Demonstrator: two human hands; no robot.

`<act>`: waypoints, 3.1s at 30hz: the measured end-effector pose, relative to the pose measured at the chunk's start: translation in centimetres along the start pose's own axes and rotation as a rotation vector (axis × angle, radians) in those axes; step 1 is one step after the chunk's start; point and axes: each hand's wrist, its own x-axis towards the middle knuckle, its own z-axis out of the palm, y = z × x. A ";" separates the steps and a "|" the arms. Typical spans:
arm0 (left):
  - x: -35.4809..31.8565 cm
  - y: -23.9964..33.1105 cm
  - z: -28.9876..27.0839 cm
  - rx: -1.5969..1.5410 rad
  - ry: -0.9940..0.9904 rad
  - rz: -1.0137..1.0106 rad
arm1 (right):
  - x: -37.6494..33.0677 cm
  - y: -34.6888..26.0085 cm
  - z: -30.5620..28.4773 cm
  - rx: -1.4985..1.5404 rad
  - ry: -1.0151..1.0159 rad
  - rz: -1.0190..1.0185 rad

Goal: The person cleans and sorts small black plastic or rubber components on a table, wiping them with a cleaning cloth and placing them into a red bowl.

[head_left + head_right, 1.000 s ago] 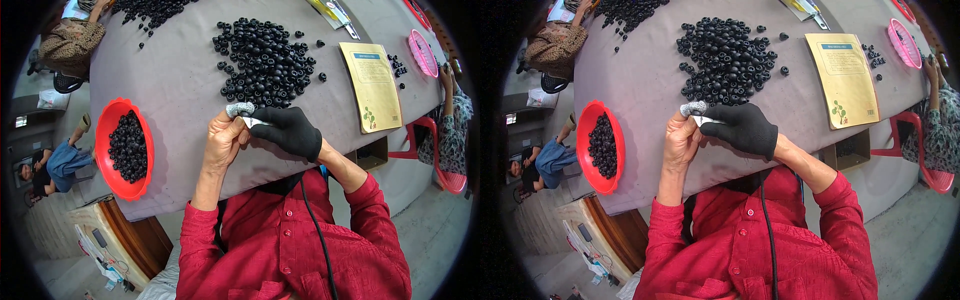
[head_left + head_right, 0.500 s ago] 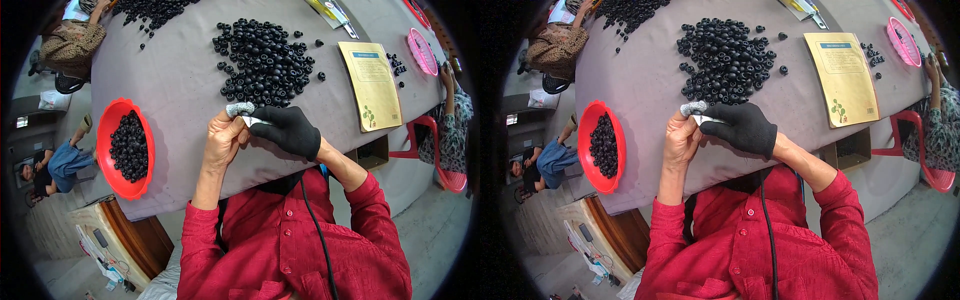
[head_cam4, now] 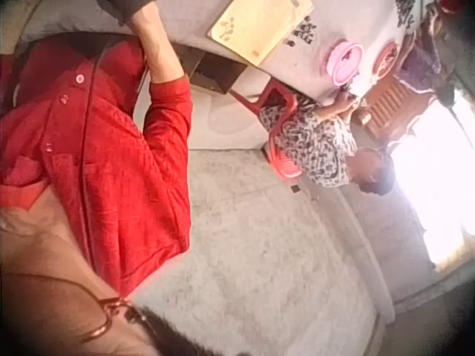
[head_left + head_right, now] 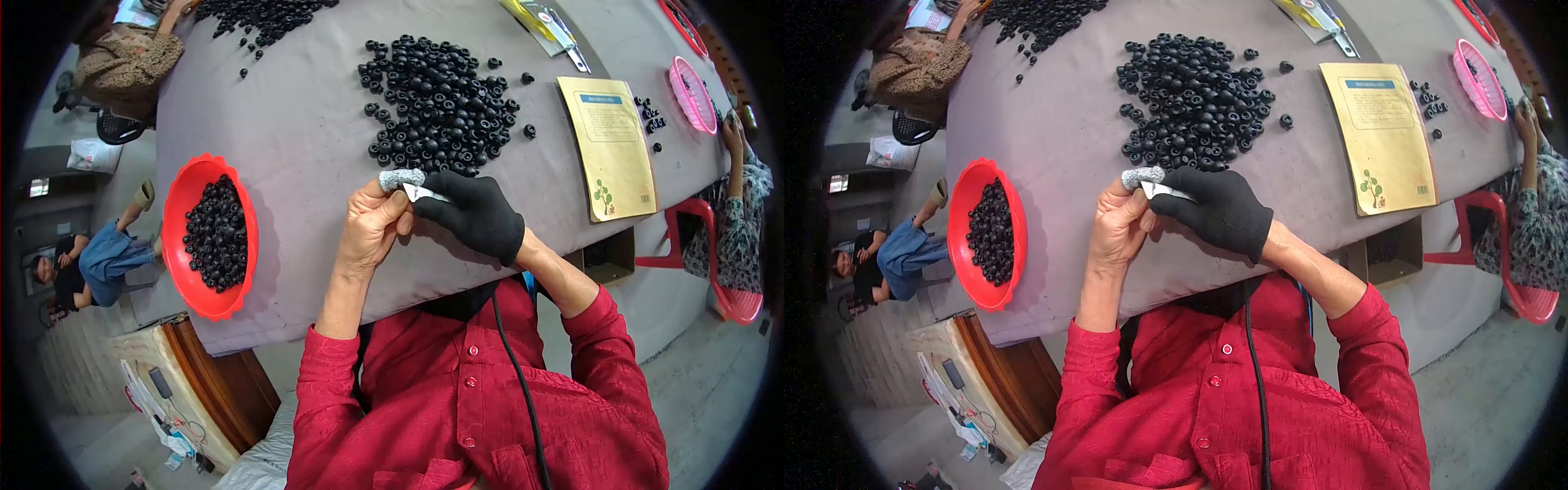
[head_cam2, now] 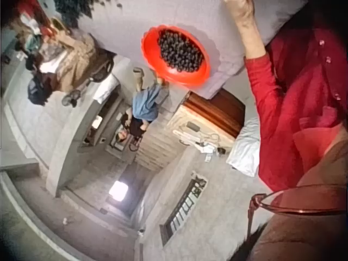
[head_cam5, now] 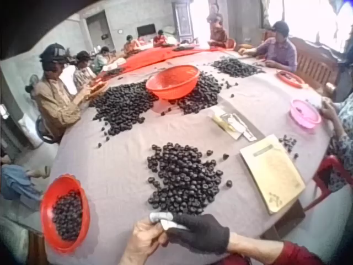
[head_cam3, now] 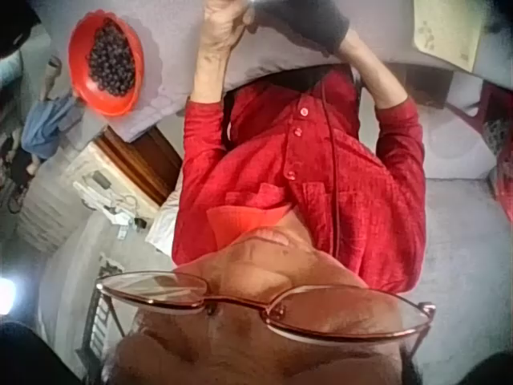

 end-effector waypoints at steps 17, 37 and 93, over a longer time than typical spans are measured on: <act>-7.0 7.5 -3.4 -0.249 0.323 0.451 | -0.6 0.4 0.7 0.005 0.111 0.020; -3.7 6.7 -0.6 0.204 0.312 0.255 | -1.0 0.3 0.4 -0.090 0.261 -0.170; 0.8 0.7 -0.1 0.064 0.089 0.021 | -0.3 -1.0 0.1 0.279 0.000 0.121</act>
